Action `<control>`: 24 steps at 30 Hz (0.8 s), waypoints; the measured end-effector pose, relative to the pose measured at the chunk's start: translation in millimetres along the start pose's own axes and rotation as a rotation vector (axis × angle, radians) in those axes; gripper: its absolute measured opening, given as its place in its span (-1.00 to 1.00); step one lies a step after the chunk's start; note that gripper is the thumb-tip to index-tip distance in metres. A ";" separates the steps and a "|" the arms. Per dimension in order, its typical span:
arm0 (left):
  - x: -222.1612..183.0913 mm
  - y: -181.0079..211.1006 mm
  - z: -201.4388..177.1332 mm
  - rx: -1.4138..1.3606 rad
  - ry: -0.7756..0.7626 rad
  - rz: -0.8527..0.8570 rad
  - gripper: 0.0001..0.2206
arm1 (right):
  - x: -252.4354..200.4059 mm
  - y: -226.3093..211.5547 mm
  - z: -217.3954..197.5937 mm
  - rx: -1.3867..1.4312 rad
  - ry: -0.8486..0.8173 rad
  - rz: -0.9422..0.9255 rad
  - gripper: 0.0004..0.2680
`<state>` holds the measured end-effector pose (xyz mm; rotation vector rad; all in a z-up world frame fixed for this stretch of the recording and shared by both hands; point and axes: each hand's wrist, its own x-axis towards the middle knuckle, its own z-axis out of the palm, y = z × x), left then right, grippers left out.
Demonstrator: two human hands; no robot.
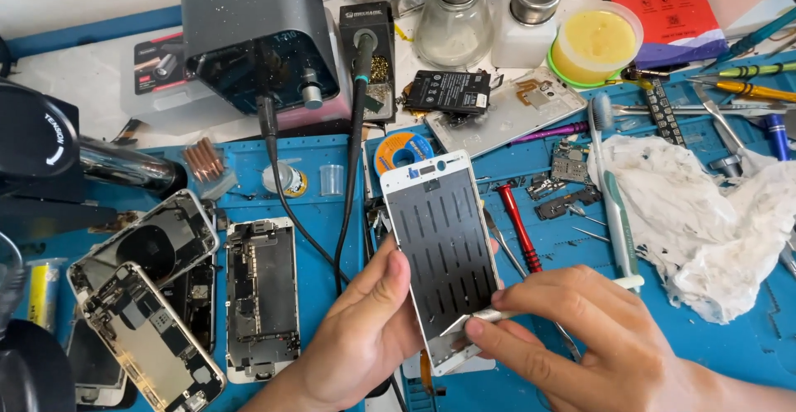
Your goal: The person cleans the internal components of a disassembled smartphone using a cotton swab. They wipe the metal frame and the back of the screen assembly, then place the screen back into the phone's chassis.
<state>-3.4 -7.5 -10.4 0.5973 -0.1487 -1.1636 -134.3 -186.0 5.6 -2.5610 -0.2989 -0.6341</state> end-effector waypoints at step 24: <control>-9.3 -20.5 -36.1 -0.240 -0.111 -0.004 -0.50 | 1.5 1.8 2.2 0.022 -0.005 -0.057 -0.78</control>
